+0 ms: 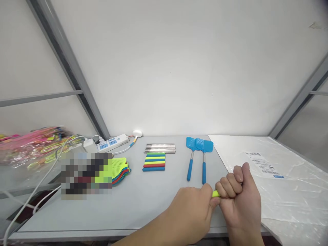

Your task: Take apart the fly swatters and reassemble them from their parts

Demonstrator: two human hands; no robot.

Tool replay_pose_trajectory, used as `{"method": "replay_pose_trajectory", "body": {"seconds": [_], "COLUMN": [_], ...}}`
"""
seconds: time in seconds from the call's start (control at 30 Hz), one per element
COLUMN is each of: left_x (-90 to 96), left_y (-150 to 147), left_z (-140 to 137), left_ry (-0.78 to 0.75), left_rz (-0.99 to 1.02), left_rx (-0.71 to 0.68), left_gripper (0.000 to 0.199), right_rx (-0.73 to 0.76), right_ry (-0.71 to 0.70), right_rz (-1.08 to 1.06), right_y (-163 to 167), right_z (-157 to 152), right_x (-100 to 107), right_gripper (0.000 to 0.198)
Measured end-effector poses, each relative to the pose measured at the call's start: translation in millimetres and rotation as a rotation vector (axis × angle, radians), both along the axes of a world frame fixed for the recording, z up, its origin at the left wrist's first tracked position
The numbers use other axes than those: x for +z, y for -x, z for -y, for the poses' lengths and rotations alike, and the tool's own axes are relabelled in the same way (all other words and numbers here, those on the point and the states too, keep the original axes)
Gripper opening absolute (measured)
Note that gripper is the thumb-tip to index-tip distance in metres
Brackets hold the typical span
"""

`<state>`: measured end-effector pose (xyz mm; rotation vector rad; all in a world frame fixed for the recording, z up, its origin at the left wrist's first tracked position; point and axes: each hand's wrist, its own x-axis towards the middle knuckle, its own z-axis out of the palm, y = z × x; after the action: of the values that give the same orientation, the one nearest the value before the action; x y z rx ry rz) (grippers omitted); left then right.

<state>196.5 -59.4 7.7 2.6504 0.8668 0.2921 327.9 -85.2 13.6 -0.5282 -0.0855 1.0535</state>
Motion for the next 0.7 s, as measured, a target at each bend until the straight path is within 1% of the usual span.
{"method": "replay_pose_trajectory", "body": {"seconds": [0.07, 0.13, 0.17, 0.23, 0.3, 0.33, 0.43, 0.5, 0.53, 0.57, 0.6, 0.63, 0.67, 0.7], "left_x": [2.2, 3.0, 2.4, -0.6, -4.9, -7.1, -12.8, -14.6, -13.9, -11.8, -8.0, -2.5, 4.3, 11.8], "left_y": [5, 13, 17, 26, 37, 43, 61, 73, 78, 83, 86, 89, 90, 91], "left_z": [-3, -8, -11, -15, -16, -16, -17, -21, -24, -28, -33, -38, -42, -46], "left_ry": [0.200, 0.449, 0.609, 0.978, 1.332, 1.476, 1.802, 1.972, 2.014, 2.007, 1.938, 1.802, 1.596, 1.337], "left_rz": [0.056, 0.136, 0.176, 0.256, 0.328, 0.359, 0.375, 0.336, 0.314, 0.298, 0.292, 0.298, 0.314, 0.325], "left_rx": [0.030, 0.018, -0.005, -0.066, -0.132, -0.163, -0.242, -0.283, -0.296, -0.303, -0.300, -0.279, -0.241, -0.195], "left_gripper": [0.036, 0.039, 0.042, 0.044, 0.044, 0.044, 0.042, 0.044, 0.046, 0.047, 0.047, 0.048, 0.048, 0.047], "right_rx": [0.040, 0.084, 0.105, 0.149, 0.213, 0.253, 0.367, 0.417, 0.428, 0.426, 0.407, 0.372, 0.321, 0.255], "right_ry": [0.014, 0.019, 0.022, 0.026, 0.030, 0.032, 0.019, -0.005, -0.019, -0.031, -0.043, -0.053, -0.062, -0.074], "right_rz": [0.027, 0.042, 0.050, 0.069, 0.085, 0.091, 0.102, 0.117, 0.129, 0.146, 0.171, 0.201, 0.235, 0.268], "right_y": [2, 6, 10, 17, 26, 31, 47, 58, 63, 68, 71, 74, 76, 77], "right_z": [-1, -3, -4, -4, -3, -3, -1, -2, -4, -8, -12, -18, -24, -31], "right_x": [-1, -4, -5, -5, -1, 3, 15, 23, 26, 28, 29, 31, 32, 33], "right_gripper": [0.043, 0.044, 0.044, 0.045, 0.046, 0.047, 0.048, 0.048, 0.048, 0.048, 0.048, 0.047, 0.047, 0.047]}}
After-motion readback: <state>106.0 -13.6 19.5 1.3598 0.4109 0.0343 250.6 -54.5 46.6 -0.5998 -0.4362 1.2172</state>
